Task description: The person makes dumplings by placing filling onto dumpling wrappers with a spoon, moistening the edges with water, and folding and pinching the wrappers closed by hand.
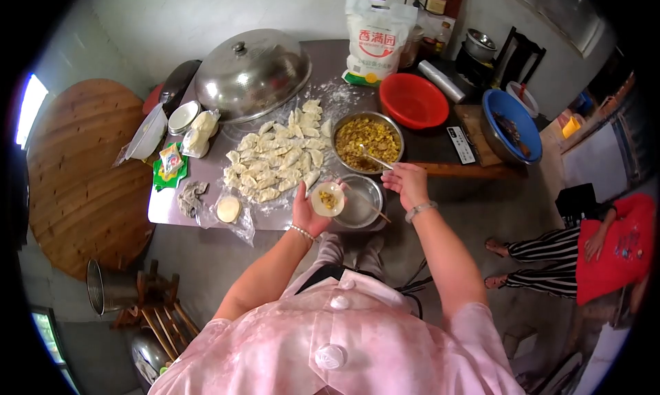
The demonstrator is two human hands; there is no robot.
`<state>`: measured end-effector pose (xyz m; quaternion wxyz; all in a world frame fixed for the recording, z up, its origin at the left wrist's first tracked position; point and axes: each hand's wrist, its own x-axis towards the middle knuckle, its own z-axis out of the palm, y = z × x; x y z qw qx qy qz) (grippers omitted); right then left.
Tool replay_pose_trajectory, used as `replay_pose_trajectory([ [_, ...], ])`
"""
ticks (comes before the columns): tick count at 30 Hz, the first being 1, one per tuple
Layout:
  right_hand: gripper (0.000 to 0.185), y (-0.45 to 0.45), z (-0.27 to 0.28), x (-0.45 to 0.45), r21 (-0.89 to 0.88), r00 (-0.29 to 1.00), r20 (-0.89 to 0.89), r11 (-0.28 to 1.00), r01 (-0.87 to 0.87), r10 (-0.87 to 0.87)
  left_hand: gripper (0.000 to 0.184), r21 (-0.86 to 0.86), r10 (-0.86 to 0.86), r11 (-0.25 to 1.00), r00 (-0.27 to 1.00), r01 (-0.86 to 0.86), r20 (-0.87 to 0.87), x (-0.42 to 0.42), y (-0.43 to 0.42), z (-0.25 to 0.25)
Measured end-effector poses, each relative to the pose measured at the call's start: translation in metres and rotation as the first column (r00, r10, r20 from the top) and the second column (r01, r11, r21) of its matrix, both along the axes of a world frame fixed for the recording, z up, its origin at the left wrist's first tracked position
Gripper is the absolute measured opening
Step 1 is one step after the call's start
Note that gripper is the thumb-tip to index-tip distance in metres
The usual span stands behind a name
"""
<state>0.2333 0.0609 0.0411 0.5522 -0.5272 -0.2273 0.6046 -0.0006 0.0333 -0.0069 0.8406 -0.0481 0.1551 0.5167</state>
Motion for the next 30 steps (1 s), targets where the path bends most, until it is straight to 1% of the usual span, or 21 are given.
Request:
replay_pose_trajectory([
  [4, 0.017, -0.030, 0.036, -0.010, 0.046, 0.988, 0.055, 0.989, -0.144, 0.141, 0.066, 0.003, 0.041, 0.999, 0.999, -0.041, -0.025, 0.001, 0.006, 0.003],
  [7, 0.017, -0.049, 0.038, -0.019, 0.071, 0.971, 0.166, 0.980, -0.187, 0.173, 0.064, -0.016, 0.059, 0.998, 0.998, -0.059, -0.028, 0.001, 0.009, 0.003],
  [8, 0.017, -0.056, 0.037, -0.023, 0.081, 0.961, 0.210, 0.976, -0.200, 0.179, 0.065, -0.010, 0.060, 0.998, 0.998, -0.061, -0.003, 0.001, 0.010, 0.003],
  [9, 0.017, -0.062, 0.032, -0.026, 0.133, 0.948, 0.264, 0.967, -0.217, 0.177, 0.066, -0.003, 0.060, 0.998, 0.998, -0.060, 0.021, 0.001, 0.011, 0.004],
  [10, 0.018, -0.068, 0.029, -0.028, 0.228, 0.887, 0.439, 0.937, -0.264, 0.144, 0.067, 0.004, 0.058, 0.998, 0.997, -0.058, 0.045, 0.002, 0.011, 0.005],
  [11, 0.018, -0.075, 0.027, -0.031, 0.309, 0.800, 0.594, 0.894, -0.324, 0.084, 0.066, 0.036, 0.048, 0.998, 0.997, -0.050, 0.056, 0.002, 0.009, 0.010],
  [12, 0.018, -0.080, 0.026, -0.034, 0.374, 0.691, 0.723, 0.839, -0.395, 0.003, 0.066, 0.037, 0.053, 0.998, 0.998, -0.055, 0.045, 0.003, 0.009, 0.010],
  [13, 0.019, -0.083, 0.028, -0.037, 0.425, 0.605, 0.793, 0.782, -0.456, -0.078, 0.065, 0.039, 0.057, 0.998, 0.998, -0.059, 0.033, 0.003, 0.010, 0.010],
  [15, 0.018, -0.086, 0.037, -0.038, 0.476, 0.433, 0.870, 0.637, -0.606, -0.238, 0.064, 0.037, 0.061, 0.997, 0.998, -0.063, 0.031, 0.004, 0.011, 0.010],
  [16, 0.017, -0.088, 0.040, -0.039, 0.475, 0.346, 0.880, 0.560, -0.679, -0.326, 0.063, 0.032, 0.061, 0.998, 0.997, -0.062, 0.041, 0.004, 0.011, 0.009],
  [17, 0.020, -0.090, 0.041, -0.040, 0.478, 0.353, 0.878, 0.553, -0.682, -0.324, 0.062, 0.027, 0.060, 0.998, 0.997, -0.061, 0.051, 0.004, 0.011, 0.010],
  [20, 0.018, -0.090, 0.043, -0.038, 0.464, 0.320, 0.883, 0.539, -0.703, -0.343, 0.061, 0.022, 0.050, 0.998, 0.998, -0.051, 0.032, 0.005, 0.010, 0.013],
  [23, 0.017, -0.087, 0.040, -0.035, 0.492, 0.386, 0.870, 0.589, -0.641, -0.306, 0.059, 0.017, 0.046, 0.999, 0.999, -0.046, 0.011, 0.006, 0.009, 0.020],
  [26, 0.017, -0.087, 0.033, -0.037, 0.477, 0.637, 0.760, 0.774, -0.417, -0.125, 0.059, 0.014, 0.024, 1.000, 1.000, -0.025, 0.007, 0.006, 0.009, 0.015],
  [29, 0.017, -0.073, 0.029, -0.030, 0.405, 0.820, 0.569, 0.888, -0.216, -0.059, 0.058, -0.003, 0.020, 1.000, 0.999, -0.020, -0.031, 0.006, 0.008, 0.014],
  [30, 0.018, -0.064, 0.026, -0.024, 0.389, 0.842, 0.534, 0.905, -0.171, -0.070, 0.057, 0.000, 0.019, 1.000, 0.999, -0.019, -0.029, 0.005, 0.007, 0.013],
])
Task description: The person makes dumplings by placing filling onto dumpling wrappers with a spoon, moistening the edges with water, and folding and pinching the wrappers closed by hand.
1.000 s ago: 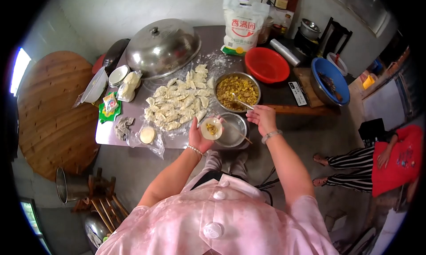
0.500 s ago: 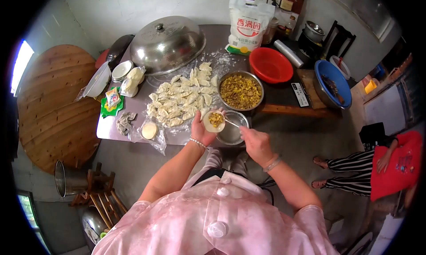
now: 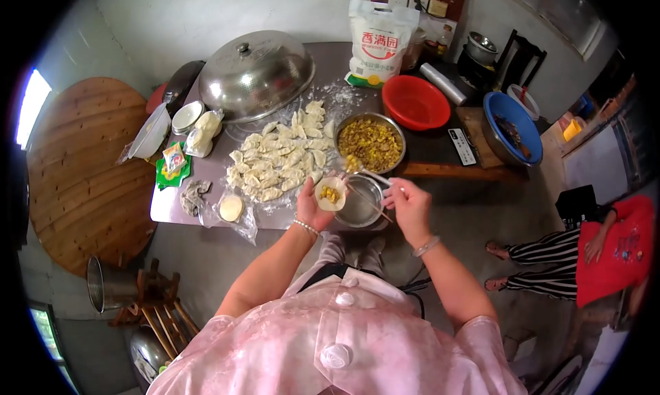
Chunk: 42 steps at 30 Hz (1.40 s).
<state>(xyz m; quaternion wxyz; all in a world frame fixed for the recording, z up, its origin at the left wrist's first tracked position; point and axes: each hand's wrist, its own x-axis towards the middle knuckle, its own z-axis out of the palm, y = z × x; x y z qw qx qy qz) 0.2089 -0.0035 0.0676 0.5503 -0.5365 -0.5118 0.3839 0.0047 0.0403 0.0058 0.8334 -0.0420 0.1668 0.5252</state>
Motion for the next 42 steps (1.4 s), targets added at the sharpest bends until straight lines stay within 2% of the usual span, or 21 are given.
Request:
replay_pose_trajectory([
  [7, 0.023, 0.077, -0.059, 0.036, -0.373, 0.926, -0.264, 0.914, 0.159, -0.268, 0.055, 0.008, -0.019, 1.000, 0.999, 0.018, 0.028, -0.004, -0.004, -0.006],
  [11, 0.017, 0.093, -0.080, 0.024, -0.549, 0.931, -0.172, 0.816, 0.181, -0.322, 0.055, -0.003, -0.024, 1.000, 1.000, 0.024, 0.003, -0.005, -0.007, 0.002],
  [15, 0.019, 0.099, -0.101, 0.015, -0.617, 0.908, -0.196, 0.767, 0.179, -0.370, 0.056, -0.003, -0.033, 0.999, 0.999, 0.033, -0.002, -0.003, -0.011, 0.002],
  [18, 0.023, 0.098, -0.087, 0.009, -0.648, 0.983, -0.020, 0.751, 0.125, -0.181, 0.056, 0.011, -0.039, 0.999, 0.999, 0.039, 0.006, -0.004, -0.008, 0.002],
  [19, 0.033, 0.095, -0.075, 0.012, -0.649, 0.988, 0.153, 0.755, 0.091, 0.012, 0.056, 0.005, -0.040, 0.999, 0.999, 0.040, 0.012, -0.005, -0.009, 0.004],
  [20, 0.036, 0.090, -0.058, 0.012, -0.620, 0.953, 0.299, 0.770, 0.151, 0.054, 0.056, -0.004, -0.042, 0.999, 0.999, 0.042, 0.018, -0.005, -0.010, 0.005],
  [22, 0.043, 0.084, -0.034, 0.014, -0.536, 0.812, 0.571, 0.805, 0.255, 0.123, 0.056, 0.005, -0.046, 0.999, 0.999, 0.045, 0.020, -0.005, -0.010, 0.004],
  [23, 0.050, 0.099, -0.087, 0.040, -0.338, 0.582, 0.809, 0.876, 0.342, 0.085, 0.056, 0.011, -0.051, 0.999, 0.998, 0.050, 0.023, -0.004, -0.009, 0.003],
  [24, 0.048, 0.096, -0.070, 0.046, -0.317, 0.584, 0.808, 0.893, 0.319, 0.078, 0.056, 0.019, -0.054, 0.998, 0.998, 0.054, 0.025, -0.003, -0.008, 0.002],
  [25, 0.048, 0.090, -0.051, 0.053, -0.395, 0.867, 0.496, 0.876, 0.276, -0.049, 0.056, 0.027, -0.057, 0.998, 0.998, 0.056, 0.027, -0.002, -0.008, -0.001],
  [26, 0.047, 0.088, -0.037, 0.064, -0.356, 0.944, 0.215, 0.880, 0.316, -0.252, 0.056, 0.036, -0.057, 0.998, 0.998, 0.056, 0.030, 0.000, -0.007, -0.001],
  [27, 0.047, 0.102, -0.047, 0.088, -0.392, 0.834, -0.127, 0.800, 0.455, -0.537, 0.056, 0.045, -0.058, 0.997, 0.997, 0.055, 0.051, 0.002, -0.003, 0.000],
  [28, 0.042, 0.120, -0.075, 0.128, -0.497, 0.644, -0.368, 0.727, 0.474, -0.671, 0.057, 0.044, -0.058, 0.997, 0.996, 0.056, 0.068, 0.002, -0.003, 0.000],
  [30, 0.033, 0.113, -0.040, 0.114, -0.350, 0.790, -0.217, 0.801, 0.486, -0.574, 0.058, 0.042, -0.065, 0.997, 0.995, 0.062, 0.071, 0.002, -0.007, 0.001],
  [32, 0.023, 0.100, -0.020, 0.079, 0.040, 0.924, 0.219, 0.949, 0.313, -0.314, 0.058, 0.052, -0.061, 0.997, 0.996, 0.058, 0.058, 0.004, -0.005, 0.005],
  [33, 0.019, 0.079, 0.001, 0.052, 0.246, 0.826, 0.485, 0.951, 0.187, -0.288, 0.058, 0.058, -0.065, 0.996, 0.996, 0.061, 0.063, 0.004, -0.005, 0.005],
  [34, 0.022, 0.061, 0.013, 0.030, 0.280, 0.819, 0.546, 0.960, 0.016, -0.173, 0.058, 0.065, -0.067, 0.996, 0.996, 0.063, 0.065, 0.003, -0.005, 0.005],
  [35, 0.022, 0.047, 0.022, 0.014, 0.484, 0.710, 0.677, 0.844, -0.230, -0.194, 0.058, 0.071, -0.074, 0.995, 0.995, 0.070, 0.066, 0.002, -0.005, 0.005],
  [36, 0.022, 0.032, 0.031, 0.000, 0.450, 0.659, 0.746, 0.803, -0.391, -0.097, 0.058, 0.067, -0.069, 0.996, 0.996, 0.065, 0.058, 0.003, -0.005, 0.006],
  [38, 0.022, 0.014, 0.025, -0.015, 0.436, 0.543, 0.837, 0.688, -0.581, -0.072, 0.057, 0.059, -0.061, 0.997, 0.997, 0.058, 0.048, 0.005, -0.006, 0.008],
  [42, 0.019, -0.003, 0.013, -0.025, 0.402, 0.449, 0.889, 0.618, -0.676, -0.087, 0.056, 0.070, -0.067, 0.996, 0.993, 0.060, 0.101, 0.006, -0.010, 0.010],
])
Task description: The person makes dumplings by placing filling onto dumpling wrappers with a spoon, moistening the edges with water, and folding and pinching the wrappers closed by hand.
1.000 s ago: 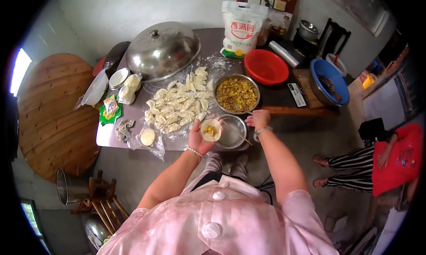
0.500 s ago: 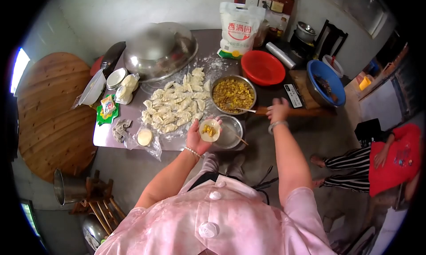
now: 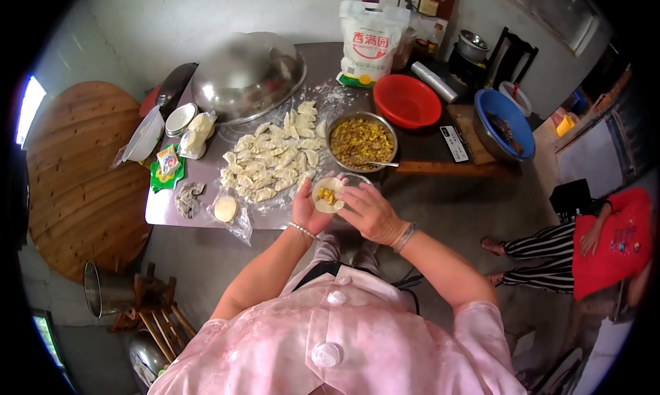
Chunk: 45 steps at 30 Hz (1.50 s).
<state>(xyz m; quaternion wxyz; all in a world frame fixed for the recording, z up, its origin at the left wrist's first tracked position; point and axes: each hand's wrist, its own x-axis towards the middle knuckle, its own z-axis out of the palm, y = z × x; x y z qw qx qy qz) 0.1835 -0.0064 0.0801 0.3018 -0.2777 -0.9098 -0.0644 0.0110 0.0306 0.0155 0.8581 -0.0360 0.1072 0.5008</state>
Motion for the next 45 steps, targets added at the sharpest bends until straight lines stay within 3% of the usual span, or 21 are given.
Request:
replay_pose_trajectory([
  [13, 0.010, -0.001, -0.005, -0.008, 0.004, 0.997, -0.042, 0.998, 0.064, -0.064, 0.051, 0.052, -0.056, 0.997, 0.998, 0.057, -0.024, 0.009, -0.010, 0.015],
  [19, 0.009, -0.002, -0.001, -0.014, -0.174, 0.940, -0.300, 0.978, 0.115, -0.164, 0.039, 0.019, -0.086, 0.996, 0.994, 0.087, -0.063, 0.009, -0.012, 0.009],
  [28, 0.009, 0.000, -0.011, -0.017, -0.298, 0.839, -0.406, 0.920, 0.253, -0.362, 0.038, 0.044, -0.105, 0.993, 0.984, 0.113, -0.145, 0.012, -0.017, 0.015],
  [37, 0.008, 0.007, -0.015, -0.016, -0.372, 0.780, -0.432, 0.877, 0.303, -0.452, 0.038, 0.169, -0.120, 0.973, 0.972, 0.155, -0.200, 0.013, -0.016, 0.009],
  [45, 0.009, 0.016, -0.014, -0.010, -0.617, 0.698, -0.514, 0.780, 0.104, -0.499, 0.038, 0.232, -0.168, 0.950, 0.969, 0.208, -0.182, 0.013, -0.016, 0.014],
])
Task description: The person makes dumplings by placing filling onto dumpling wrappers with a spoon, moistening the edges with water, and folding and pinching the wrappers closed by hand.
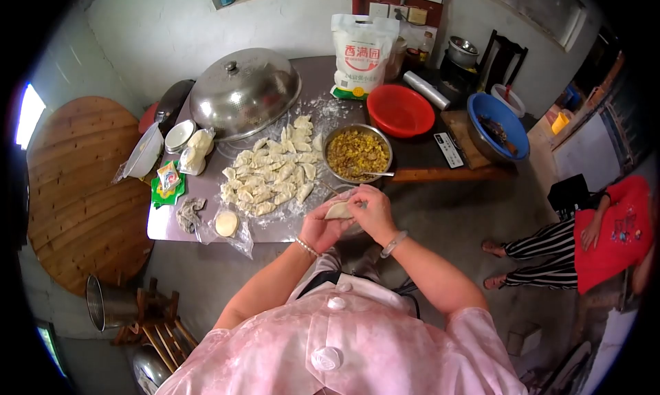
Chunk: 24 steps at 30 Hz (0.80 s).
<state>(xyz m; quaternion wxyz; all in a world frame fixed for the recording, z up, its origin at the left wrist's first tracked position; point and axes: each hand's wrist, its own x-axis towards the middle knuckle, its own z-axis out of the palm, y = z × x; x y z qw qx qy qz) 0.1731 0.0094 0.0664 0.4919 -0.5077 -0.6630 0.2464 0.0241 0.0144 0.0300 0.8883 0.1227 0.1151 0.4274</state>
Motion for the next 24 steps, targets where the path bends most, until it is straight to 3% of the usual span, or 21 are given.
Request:
replay_pose_trajectory([
  [7, 0.011, -0.005, 0.007, 0.004, -0.191, 1.000, -0.028, 0.982, 0.001, -0.006, 0.038, 0.004, -0.017, 1.000, 0.998, 0.017, 0.056, -0.001, 0.000, -0.007],
  [10, 0.014, -0.005, 0.004, 0.006, -0.073, 0.998, 0.062, 0.997, 0.006, -0.002, 0.038, 0.018, -0.031, 0.999, 0.997, 0.029, 0.072, -0.001, -0.002, -0.007],
  [13, 0.013, -0.005, -0.004, 0.002, -0.093, 0.995, -0.079, 0.994, 0.061, -0.068, 0.040, 0.024, -0.025, 0.999, 0.997, 0.023, 0.076, 0.001, 0.000, 0.002],
  [17, 0.017, -0.007, -0.002, 0.001, -0.111, 0.990, -0.117, 0.992, 0.066, -0.079, 0.040, 0.066, -0.007, 0.998, 0.999, 0.005, 0.031, 0.003, -0.003, 0.009],
  [20, 0.016, -0.007, -0.008, 0.002, -0.074, 0.991, -0.104, 0.994, 0.080, -0.087, 0.040, -0.008, -0.019, 1.000, 0.994, 0.020, 0.108, 0.001, -0.005, 0.009],
  [23, 0.016, -0.010, -0.005, 0.002, -0.043, 0.991, -0.074, 0.993, 0.108, -0.111, 0.040, 0.069, 0.023, 0.997, 0.998, -0.027, 0.065, 0.000, -0.008, 0.008],
  [24, 0.016, -0.010, -0.004, 0.002, -0.035, 0.992, -0.059, 0.993, 0.114, -0.116, 0.040, 0.098, 0.044, 0.994, 0.998, -0.041, -0.033, 0.001, -0.007, 0.007],
])
